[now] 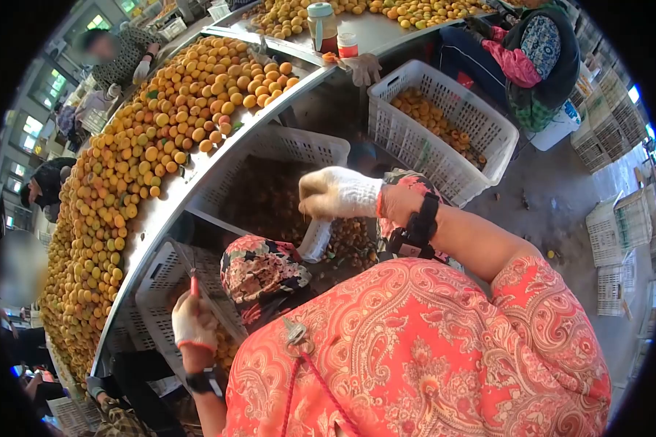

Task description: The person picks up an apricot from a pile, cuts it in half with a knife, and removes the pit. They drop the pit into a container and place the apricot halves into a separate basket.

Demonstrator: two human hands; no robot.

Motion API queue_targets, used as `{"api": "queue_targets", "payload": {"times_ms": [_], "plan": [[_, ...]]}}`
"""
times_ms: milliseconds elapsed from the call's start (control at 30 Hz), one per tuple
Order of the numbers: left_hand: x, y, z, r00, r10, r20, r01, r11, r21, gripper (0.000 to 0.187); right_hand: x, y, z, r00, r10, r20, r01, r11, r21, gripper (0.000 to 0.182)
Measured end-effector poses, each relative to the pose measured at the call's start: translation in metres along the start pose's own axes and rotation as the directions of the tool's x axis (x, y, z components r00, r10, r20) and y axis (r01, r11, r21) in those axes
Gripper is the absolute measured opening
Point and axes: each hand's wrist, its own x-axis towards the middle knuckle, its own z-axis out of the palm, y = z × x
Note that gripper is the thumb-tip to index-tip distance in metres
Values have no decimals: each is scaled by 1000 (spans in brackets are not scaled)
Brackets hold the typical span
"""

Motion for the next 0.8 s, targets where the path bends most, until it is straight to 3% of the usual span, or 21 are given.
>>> {"api": "queue_targets", "payload": {"times_ms": [100,133,167,200,233,300,367,467,500,567,600,633,667,700,767,800], "plan": [[-52,25,7,999,-18,47,19,999,-29,19,-3,-16,2,984,-65,166,104,966,-235,27],[-67,32,17,981,43,189,-30,997,-73,21,-5,-26,2,983,-77,166,114,967,-227,27],[-81,38,30,939,110,326,-74,990,-121,23,-9,-39,1,977,-85,196,114,983,-142,28],[-91,44,50,921,157,356,-114,984,-138,27,-11,-47,1,970,-94,223,110,992,-58,29],[-99,48,73,918,163,361,-124,984,-128,27,-2,-32,6,959,-209,193,174,968,180,32],[-105,54,116,848,221,481,-172,974,-144,31,2,-31,12,923,-374,94,309,863,399,33],[-91,55,149,734,133,666,-75,990,-115,29,0,-38,11,930,-364,46,309,845,438,35],[-76,38,211,692,38,720,-27,999,-27,26,-1,-33,5,953,-290,-87,285,768,573,35],[-65,32,225,623,13,782,-131,988,87,25,-8,-30,-1,973,-203,-111,226,730,645,31],[-47,32,248,630,-43,775,-379,855,355,24,-15,-20,-14,984,-106,-145,178,671,719,28],[-24,34,251,550,67,833,-727,530,437,22,-5,-1,-19,949,-89,-302,270,726,633,26],[-16,45,259,531,103,841,-790,418,448,21,2,13,-24,889,-85,-451,342,777,529,25],[2,58,264,526,140,839,-809,385,443,19,1,14,-26,846,-14,-532,414,646,641,22],[23,73,269,519,178,836,-827,352,438,17,-6,17,-32,854,30,-519,425,534,731,23],[81,91,279,521,349,779,-851,284,441,14,-4,37,-47,884,248,-396,254,456,853,26],[104,103,287,415,423,806,-901,64,430,15,3,53,-48,874,292,-389,201,511,836,26]]}}
